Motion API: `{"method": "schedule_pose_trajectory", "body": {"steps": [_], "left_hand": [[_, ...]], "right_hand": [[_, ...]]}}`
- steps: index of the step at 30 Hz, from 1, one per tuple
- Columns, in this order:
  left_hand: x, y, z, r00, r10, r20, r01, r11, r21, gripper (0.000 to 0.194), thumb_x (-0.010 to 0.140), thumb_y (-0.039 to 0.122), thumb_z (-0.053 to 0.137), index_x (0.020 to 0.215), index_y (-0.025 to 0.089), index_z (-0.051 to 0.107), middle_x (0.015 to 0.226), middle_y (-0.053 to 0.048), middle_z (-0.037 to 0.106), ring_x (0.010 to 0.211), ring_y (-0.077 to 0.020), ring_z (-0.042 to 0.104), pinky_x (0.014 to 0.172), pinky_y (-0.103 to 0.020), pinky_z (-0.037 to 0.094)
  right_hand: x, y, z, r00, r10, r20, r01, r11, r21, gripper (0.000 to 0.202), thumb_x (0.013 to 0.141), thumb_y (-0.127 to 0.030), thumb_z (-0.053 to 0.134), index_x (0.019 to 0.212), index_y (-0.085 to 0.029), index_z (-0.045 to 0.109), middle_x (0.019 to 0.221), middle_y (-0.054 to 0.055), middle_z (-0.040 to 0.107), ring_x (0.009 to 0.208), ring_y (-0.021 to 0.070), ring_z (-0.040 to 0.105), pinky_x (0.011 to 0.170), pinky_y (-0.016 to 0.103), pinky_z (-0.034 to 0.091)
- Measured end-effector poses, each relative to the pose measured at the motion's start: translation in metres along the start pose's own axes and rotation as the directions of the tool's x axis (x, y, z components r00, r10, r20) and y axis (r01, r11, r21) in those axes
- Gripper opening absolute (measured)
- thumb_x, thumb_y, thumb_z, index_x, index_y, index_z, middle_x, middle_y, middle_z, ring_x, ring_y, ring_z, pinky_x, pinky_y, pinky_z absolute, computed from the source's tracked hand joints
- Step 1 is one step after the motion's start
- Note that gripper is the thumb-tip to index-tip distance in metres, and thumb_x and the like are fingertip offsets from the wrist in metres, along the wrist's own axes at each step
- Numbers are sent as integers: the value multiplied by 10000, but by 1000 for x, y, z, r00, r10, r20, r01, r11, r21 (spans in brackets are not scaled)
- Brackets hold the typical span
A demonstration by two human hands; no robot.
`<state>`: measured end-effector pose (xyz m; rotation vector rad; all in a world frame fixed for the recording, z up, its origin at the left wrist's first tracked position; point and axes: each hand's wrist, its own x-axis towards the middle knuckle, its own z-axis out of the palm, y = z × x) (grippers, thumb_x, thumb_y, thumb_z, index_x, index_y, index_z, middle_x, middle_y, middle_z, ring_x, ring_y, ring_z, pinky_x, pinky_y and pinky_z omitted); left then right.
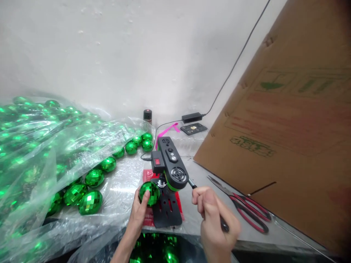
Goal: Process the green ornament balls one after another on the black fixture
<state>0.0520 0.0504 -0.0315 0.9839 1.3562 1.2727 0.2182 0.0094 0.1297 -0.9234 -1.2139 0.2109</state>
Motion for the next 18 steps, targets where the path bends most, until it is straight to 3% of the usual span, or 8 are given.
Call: {"method": "schedule_pose_trajectory", "body": {"steps": [4,9,12,18], "left_hand": [[-9,-10,13,999,14,42,-19,993,120,851,830,811,719,1412,197,625,1391,-171,774,1325,-389,728,1176,-545,556],[-11,-13,19,978,155,140,-197,911,364,820,751,543,860,1463,216,618,1431,-176,758,1346,-432,715,1195,-640,541],[-12,-8,23,955,214,203,-284,857,429,793,731,443,881,1452,208,649,1426,-188,758,1372,-454,699,1196,-667,546],[-14,7,27,943,207,260,-311,828,466,770,700,337,870,1427,166,683,1371,-207,764,1329,-462,708,1173,-660,570]], "right_hand": [[5,-6,0,1000,0,13,0,1000,-21,510,1153,-262,524,647,-222,473,598,-21,487,565,120,541,491,253,367],[2,-4,-1,999,-46,24,47,998,-32,462,1154,-214,496,692,-219,512,627,-13,536,571,119,551,512,253,401],[1,-3,-3,997,-59,49,61,998,-33,426,1151,-170,475,730,-220,519,657,-12,564,585,110,570,517,240,408],[-1,-3,-6,995,-71,72,74,997,-33,392,1126,-102,468,756,-220,518,678,-11,568,592,104,570,522,234,419]]}}
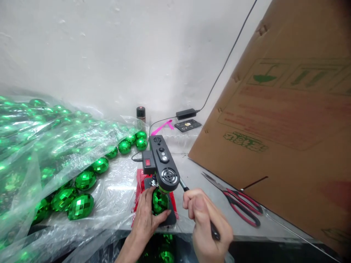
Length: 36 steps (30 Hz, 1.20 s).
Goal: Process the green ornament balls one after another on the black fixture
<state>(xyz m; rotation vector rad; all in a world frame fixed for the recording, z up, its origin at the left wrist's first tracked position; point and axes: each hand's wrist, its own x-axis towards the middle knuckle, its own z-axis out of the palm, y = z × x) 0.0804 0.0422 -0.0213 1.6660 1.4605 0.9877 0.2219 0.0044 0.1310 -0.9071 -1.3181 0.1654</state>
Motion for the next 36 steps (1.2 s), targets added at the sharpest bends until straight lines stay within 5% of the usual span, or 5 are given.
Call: {"method": "schedule_pose_trajectory", "body": {"steps": [14,24,36], "left_hand": [[12,-4,-7,1000,-6,16,6,1000,17,656,674,378,866,1290,194,738,1251,-168,783,1206,-446,732,1104,-668,587],[1,-35,33,995,-27,-96,11,987,-159,833,592,390,927,1360,199,666,1292,-149,784,1217,-420,750,1120,-644,590],[0,-35,33,997,-34,-68,23,986,-164,827,602,370,928,1363,182,664,1300,-166,766,1253,-419,720,1137,-649,567]], "right_hand": [[-7,1,0,1000,13,-6,-13,1000,12,371,1119,-55,450,795,-213,537,699,-21,521,597,104,549,534,260,418],[-5,0,0,1000,8,9,-8,1000,-2,371,1116,-56,451,791,-216,536,684,-19,528,591,107,563,526,255,409],[-18,6,2,997,44,-64,-41,998,45,407,1141,-113,464,749,-214,506,659,-21,511,610,113,567,554,262,406]]}}
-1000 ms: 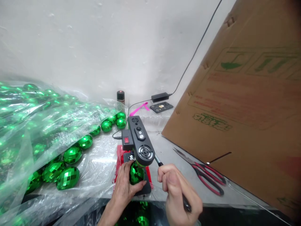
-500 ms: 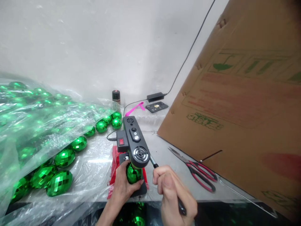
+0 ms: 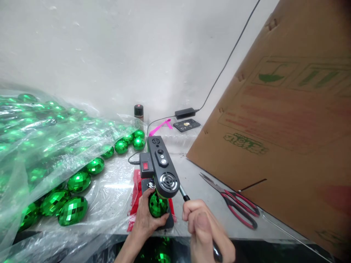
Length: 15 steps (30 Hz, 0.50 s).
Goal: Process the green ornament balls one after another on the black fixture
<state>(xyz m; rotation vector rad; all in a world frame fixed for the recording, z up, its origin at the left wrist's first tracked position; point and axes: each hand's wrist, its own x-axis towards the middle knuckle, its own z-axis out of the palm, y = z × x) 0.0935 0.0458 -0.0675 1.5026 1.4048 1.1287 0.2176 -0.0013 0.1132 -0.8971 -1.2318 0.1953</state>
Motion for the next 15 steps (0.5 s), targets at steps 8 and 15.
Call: {"method": "schedule_pose_trajectory", "body": {"steps": [8,15], "left_hand": [[-1,-2,2,999,26,-39,-25,1000,14,812,583,321,939,1338,187,673,1240,-130,777,1178,-397,747,1101,-631,594],[-2,4,-1,999,21,-27,-21,1000,14,779,593,319,921,1319,183,675,1199,-123,790,1125,-378,770,1066,-607,624]], "right_hand": [[-10,9,2,997,-72,-30,71,997,-35,404,1138,-104,460,750,-214,486,647,-41,483,611,98,558,564,244,419],[-13,15,2,993,-110,-37,108,993,-46,423,1153,-135,436,739,-217,470,643,-47,473,604,92,549,559,235,425]]}}
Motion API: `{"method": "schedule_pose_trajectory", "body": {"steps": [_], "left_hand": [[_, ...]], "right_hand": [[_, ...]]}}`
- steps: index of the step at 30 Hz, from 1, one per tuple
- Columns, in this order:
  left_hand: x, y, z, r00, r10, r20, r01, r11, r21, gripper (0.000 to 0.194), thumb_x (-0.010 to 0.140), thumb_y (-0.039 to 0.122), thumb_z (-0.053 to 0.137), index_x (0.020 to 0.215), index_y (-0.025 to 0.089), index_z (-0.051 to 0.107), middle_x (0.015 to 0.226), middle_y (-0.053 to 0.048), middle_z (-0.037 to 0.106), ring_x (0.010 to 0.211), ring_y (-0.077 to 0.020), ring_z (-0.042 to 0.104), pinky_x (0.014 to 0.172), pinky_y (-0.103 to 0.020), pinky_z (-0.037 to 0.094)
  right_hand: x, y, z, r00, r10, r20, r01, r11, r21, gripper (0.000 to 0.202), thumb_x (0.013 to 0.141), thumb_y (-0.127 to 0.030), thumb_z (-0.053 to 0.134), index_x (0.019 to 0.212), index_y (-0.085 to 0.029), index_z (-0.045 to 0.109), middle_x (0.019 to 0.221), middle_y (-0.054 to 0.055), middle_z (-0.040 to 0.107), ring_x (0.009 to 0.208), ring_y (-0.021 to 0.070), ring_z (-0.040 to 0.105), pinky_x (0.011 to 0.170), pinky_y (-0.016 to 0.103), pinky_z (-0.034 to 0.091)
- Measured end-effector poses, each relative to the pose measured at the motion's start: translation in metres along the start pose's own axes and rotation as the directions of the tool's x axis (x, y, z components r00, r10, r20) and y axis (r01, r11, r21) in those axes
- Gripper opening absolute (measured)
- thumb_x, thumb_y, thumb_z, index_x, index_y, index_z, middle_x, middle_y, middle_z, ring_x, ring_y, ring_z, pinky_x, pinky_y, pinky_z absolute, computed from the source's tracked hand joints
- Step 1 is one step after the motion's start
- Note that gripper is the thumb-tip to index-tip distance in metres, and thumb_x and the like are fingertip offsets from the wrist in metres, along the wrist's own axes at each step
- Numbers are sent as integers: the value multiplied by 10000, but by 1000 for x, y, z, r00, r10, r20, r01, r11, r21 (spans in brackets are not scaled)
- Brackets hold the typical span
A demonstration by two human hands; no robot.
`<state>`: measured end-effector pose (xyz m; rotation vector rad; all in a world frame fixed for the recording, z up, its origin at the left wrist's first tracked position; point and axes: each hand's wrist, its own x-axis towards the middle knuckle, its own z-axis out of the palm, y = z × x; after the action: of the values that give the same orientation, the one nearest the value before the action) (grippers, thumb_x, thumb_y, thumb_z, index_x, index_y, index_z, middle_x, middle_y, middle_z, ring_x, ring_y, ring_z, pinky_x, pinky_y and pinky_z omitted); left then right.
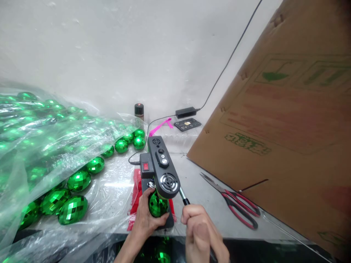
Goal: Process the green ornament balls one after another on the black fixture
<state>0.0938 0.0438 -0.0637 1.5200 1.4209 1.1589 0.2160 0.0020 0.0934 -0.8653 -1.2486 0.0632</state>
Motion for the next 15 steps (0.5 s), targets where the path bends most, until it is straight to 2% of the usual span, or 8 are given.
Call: {"method": "schedule_pose_trajectory", "body": {"steps": [8,15], "left_hand": [[1,9,-2,1000,20,3,-20,1000,12,782,603,363,904,1323,163,677,1239,-163,792,1162,-405,776,1062,-615,638],[2,15,-1,999,34,-14,-33,999,20,761,595,363,882,1301,159,682,1237,-174,797,1160,-423,784,1054,-647,643]], "right_hand": [[-1,-1,5,999,3,-41,-3,1000,-13,452,1169,-166,443,720,-217,456,634,-52,453,600,93,532,556,235,411],[-1,-1,2,1000,17,-20,-17,1000,-18,450,1165,-154,429,720,-217,449,647,-43,461,615,96,526,563,242,399]]}}
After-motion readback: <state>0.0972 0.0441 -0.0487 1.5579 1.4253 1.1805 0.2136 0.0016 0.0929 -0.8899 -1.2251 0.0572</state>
